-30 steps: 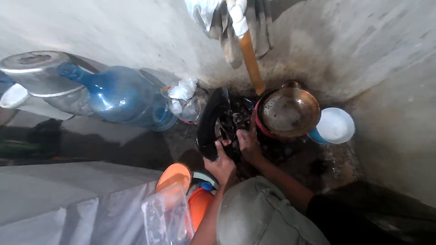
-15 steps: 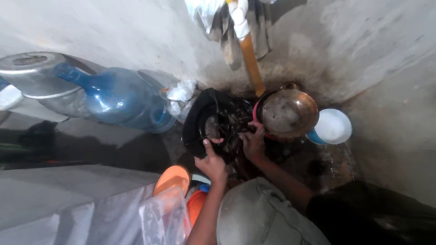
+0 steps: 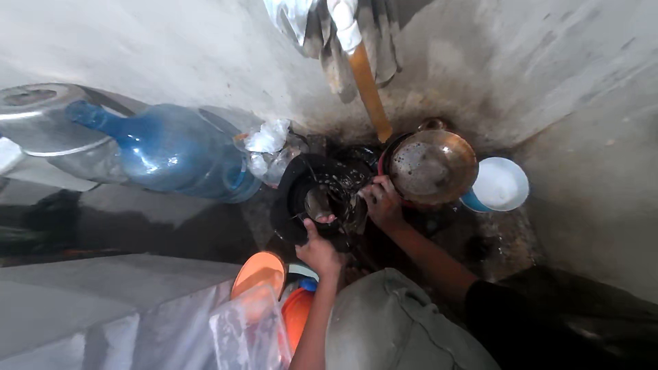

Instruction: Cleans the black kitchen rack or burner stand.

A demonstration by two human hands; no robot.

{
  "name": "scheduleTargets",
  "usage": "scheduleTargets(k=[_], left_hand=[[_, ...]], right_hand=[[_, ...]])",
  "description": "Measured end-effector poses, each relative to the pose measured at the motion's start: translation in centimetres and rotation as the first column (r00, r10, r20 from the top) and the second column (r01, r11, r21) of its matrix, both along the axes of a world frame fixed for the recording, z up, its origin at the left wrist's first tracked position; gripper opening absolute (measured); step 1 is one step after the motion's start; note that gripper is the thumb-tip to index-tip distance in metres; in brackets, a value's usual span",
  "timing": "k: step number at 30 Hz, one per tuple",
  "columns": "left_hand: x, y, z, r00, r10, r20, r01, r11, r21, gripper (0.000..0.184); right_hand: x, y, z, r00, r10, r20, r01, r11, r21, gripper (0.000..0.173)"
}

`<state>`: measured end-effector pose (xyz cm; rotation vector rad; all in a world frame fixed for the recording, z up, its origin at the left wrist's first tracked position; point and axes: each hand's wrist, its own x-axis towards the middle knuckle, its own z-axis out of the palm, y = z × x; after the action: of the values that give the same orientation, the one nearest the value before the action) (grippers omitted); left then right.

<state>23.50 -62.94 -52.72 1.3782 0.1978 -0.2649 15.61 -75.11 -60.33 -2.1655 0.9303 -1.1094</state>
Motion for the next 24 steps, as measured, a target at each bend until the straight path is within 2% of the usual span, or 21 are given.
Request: scheduleTargets(k=[3, 5, 7, 10, 12, 14, 16, 19, 21, 24], left_hand=[[0.5, -0.4, -0.3, 1.000, 0.011, -0.025, -0.011, 1.000, -0.003, 0.031], [0.8, -0.3, -0.7, 1.000, 0.021, -0.011, -0.021, 1.000, -0.008, 0.032], [0.8, -0.3, -1.0, 1.000, 0.020, -0.021, -0.021, 1.000, -0.021, 0.033], [0.4, 0.0, -1.9, 0.999, -0.003, -0.048, 0.002, 0.999, -0.039, 0.032], [0.3, 0.1, -2.0, 0.997, -0.020, -0.072, 0.014, 0.997, -0.079, 0.034], [0.3, -0.4, -1.5, 0.997, -0.014, -0.074, 0.006, 0.994, -0.111, 0.033], [0.8, -1.3, -1.1, 0.998, 0.004, -0.059, -0.011, 0.993, -0.120, 0.030], [1.9, -2.0, -1.4, 0.998, 0.032, -0.051, -0.039, 0.989, -0.143, 0.030], [2.0, -1.9, -1.6, 0.999, 0.007, -0.049, -0.014, 0.990, -0.142, 0.031], [2.2, -1.0, -2.2, 0.997, -0.053, -0.061, 0.046, 0.992, -0.118, 0.031]], right_hand=[[0.1, 2.8, 1.4, 0.994, 0.109, -0.025, -0.107, 0.992, 0.061, 0.014], [-0.2, 5.4, 1.0, 0.976, 0.220, -0.004, -0.219, 0.975, 0.044, 0.015], [-0.5, 5.3, 0.1, 0.962, 0.273, 0.017, -0.273, 0.962, 0.007, 0.016], [-0.4, 1.0, -0.4, 0.975, 0.210, -0.077, -0.207, 0.977, 0.039, 0.020], [0.5, -1.0, -0.8, 0.994, 0.105, -0.020, -0.106, 0.993, -0.045, 0.016], [0.9, 0.1, -0.2, 0.998, 0.065, -0.022, -0.065, 0.998, -0.006, 0.016], [0.8, 3.1, 0.3, 0.990, 0.136, -0.038, -0.134, 0.989, 0.069, 0.017], [0.7, 6.5, -0.2, 0.976, 0.216, 0.021, -0.216, 0.976, 0.020, 0.015], [0.4, 6.2, -1.0, 0.977, 0.211, -0.036, -0.213, 0.975, -0.061, 0.015], [0.4, 3.9, -0.4, 0.964, 0.151, -0.218, -0.147, 0.989, 0.034, 0.023]])
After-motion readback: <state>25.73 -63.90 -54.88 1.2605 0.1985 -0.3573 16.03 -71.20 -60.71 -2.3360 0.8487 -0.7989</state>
